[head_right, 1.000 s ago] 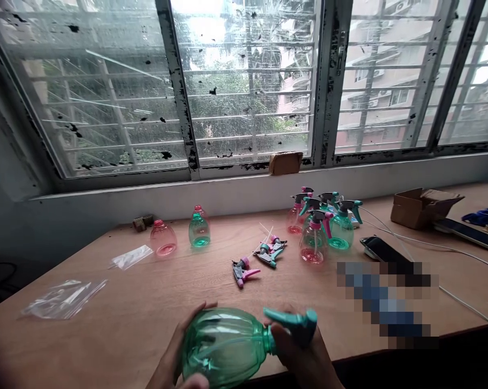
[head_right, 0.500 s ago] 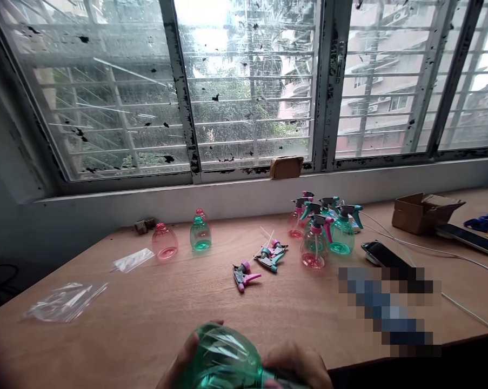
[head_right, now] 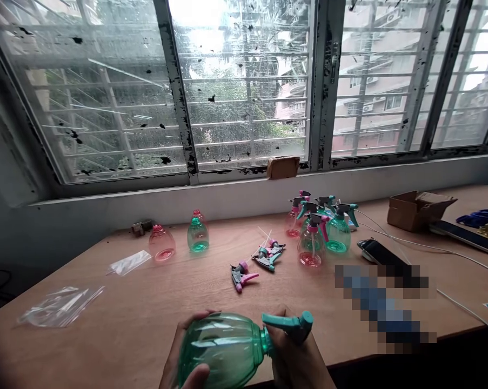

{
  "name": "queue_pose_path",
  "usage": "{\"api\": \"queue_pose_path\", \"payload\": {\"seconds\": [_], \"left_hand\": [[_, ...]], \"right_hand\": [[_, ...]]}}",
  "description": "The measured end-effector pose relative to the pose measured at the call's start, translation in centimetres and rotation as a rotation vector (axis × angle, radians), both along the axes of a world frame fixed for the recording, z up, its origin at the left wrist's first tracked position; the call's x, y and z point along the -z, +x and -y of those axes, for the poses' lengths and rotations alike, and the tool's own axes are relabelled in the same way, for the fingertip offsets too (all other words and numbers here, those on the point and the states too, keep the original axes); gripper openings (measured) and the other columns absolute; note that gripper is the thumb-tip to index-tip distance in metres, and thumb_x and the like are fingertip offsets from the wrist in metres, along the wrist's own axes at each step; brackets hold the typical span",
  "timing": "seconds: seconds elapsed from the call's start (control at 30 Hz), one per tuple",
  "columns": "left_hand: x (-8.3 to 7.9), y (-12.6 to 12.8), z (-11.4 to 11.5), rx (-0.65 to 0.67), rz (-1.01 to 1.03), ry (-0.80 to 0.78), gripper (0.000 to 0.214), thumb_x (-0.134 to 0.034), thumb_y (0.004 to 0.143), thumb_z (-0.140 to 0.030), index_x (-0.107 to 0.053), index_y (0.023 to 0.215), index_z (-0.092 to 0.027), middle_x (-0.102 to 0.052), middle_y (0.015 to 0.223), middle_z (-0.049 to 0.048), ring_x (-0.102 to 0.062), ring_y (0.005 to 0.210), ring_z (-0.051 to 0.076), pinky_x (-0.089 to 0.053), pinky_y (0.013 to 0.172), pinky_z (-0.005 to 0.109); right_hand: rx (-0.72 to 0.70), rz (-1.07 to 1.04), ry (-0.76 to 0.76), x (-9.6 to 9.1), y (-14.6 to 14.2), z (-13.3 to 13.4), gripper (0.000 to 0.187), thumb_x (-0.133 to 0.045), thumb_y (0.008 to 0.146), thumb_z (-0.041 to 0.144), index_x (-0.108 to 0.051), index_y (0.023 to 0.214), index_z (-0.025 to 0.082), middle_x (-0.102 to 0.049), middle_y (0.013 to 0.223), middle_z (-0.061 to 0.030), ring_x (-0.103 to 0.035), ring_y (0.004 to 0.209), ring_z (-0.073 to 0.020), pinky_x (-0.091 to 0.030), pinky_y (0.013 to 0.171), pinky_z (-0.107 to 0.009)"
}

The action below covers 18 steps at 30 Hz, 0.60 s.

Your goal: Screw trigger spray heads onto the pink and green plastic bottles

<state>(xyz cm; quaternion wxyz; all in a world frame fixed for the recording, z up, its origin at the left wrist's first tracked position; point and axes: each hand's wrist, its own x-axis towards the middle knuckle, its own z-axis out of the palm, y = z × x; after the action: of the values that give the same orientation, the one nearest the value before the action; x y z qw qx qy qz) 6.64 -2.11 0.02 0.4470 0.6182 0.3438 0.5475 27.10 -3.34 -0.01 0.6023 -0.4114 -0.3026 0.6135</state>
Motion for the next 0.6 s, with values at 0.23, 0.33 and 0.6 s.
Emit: {"api": "queue_pose_path", "payload": {"seconds": [0.23,0.33,0.6], "left_hand": [[1.8,-0.3,-1.9,0.133,-0.393,0.052,0.081,-0.077,0.069,-0.062,-0.043,0.135,-0.030,-0.056,0.144,0.0147,-0.052,0.131,0.040,-0.038,0.111,0.049],[1.6,-0.2,-2.0,0.133,-0.577,0.075,0.072,-0.074,0.078,-0.049,-0.042,0.140,-0.031,-0.063,0.137,0.0138,-0.059,0.124,0.039,-0.046,0.105,0.049],[0.3,0.1,-2.2,0.212,-0.831,0.257,0.074,-0.066,0.087,-0.044,-0.034,0.152,-0.029,-0.045,0.156,0.0141,-0.041,0.141,0.040,-0.037,0.114,0.055]], "right_hand": [[0.171,0.117,0.356,-0.1,1.9,0.3,0.054,-0.088,0.063,0.046,-0.056,0.102,0.026,-0.053,0.059,0.0097,-0.042,0.043,-0.0087,-0.038,0.041,-0.020],[0.260,0.361,0.545,0.4,1.4,0.5,0.078,-0.090,0.062,0.038,-0.048,0.128,0.031,-0.065,0.083,0.0021,-0.062,0.068,-0.0203,-0.054,0.064,-0.032],[0.116,0.936,0.515,1.9,0.8,-0.6,0.070,-0.074,0.079,0.042,-0.043,0.139,0.025,-0.061,0.138,-0.0149,-0.055,0.129,-0.0374,-0.046,0.105,-0.049]]}}
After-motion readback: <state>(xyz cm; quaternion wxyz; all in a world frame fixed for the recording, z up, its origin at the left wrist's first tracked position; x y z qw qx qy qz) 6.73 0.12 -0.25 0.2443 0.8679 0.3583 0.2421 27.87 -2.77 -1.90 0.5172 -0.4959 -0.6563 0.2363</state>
